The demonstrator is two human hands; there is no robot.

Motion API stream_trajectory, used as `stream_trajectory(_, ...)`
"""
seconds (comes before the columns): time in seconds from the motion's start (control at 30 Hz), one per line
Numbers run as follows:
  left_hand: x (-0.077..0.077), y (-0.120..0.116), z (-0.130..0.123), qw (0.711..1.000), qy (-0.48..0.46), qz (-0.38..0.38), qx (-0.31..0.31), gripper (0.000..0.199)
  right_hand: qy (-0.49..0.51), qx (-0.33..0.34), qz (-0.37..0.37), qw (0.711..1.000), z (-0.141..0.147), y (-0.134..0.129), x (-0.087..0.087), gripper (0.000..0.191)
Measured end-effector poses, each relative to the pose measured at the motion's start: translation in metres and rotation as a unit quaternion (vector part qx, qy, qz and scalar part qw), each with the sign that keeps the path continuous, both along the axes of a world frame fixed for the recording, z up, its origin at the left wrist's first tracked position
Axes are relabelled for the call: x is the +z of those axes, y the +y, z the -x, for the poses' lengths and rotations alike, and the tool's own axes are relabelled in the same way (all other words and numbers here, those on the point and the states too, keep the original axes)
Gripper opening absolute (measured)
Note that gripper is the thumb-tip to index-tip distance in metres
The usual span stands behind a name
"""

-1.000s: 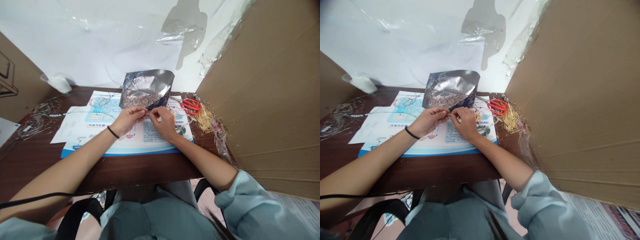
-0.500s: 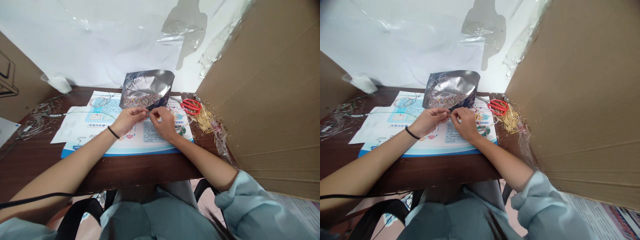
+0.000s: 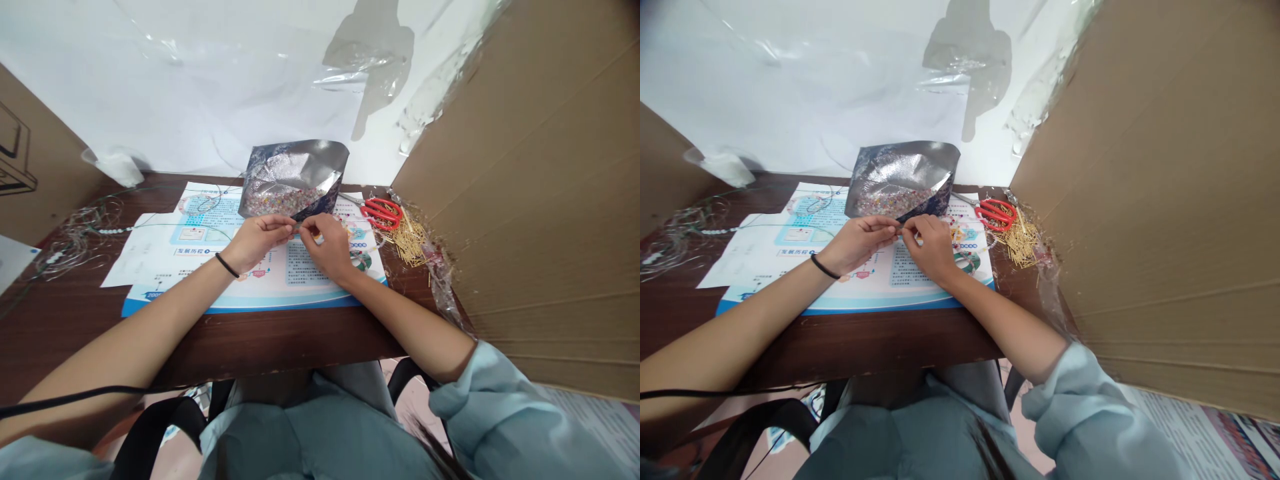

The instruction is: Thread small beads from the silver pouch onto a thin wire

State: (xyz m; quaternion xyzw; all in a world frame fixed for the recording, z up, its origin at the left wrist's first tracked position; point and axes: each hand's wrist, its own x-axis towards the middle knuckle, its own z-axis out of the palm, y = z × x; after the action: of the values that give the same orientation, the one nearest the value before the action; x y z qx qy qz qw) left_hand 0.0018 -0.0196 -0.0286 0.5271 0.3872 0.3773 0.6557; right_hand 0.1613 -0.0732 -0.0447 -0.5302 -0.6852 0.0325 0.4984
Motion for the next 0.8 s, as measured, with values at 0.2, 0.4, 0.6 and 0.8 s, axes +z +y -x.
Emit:
stream_trajectory(0.2, -0.0015, 0.001, 0.0005, 1.0, 0.008, -0.007, 0.001, 0.024, -0.003, -0.004, -0.002, 1.0, 0.0005, 0.0004, -0.0006, 0.011)
stream_trajectory(0.4, -0.0023, 0.0017, 0.0009, 1.0, 0.013, -0.012, -0.005, 0.028, -0.002, -0.002, -0.004, 1.0, 0.0003, 0.0007, -0.0013, 0.011)
stream_trajectory(0.6, -0.0027, 0.0015, 0.0007, 0.999, 0.022, -0.023, -0.008, 0.028, -0.007, -0.001, 0.003, 1.0, 0.0002, 0.0001, -0.0004, 0.011)
stream_trajectory(0.8, -0.0024, 0.0011, 0.0007, 0.999, 0.028, -0.034, -0.009, 0.023, -0.009, -0.003, 0.028, 1.0, 0.0009, -0.001, 0.002, 0.012)
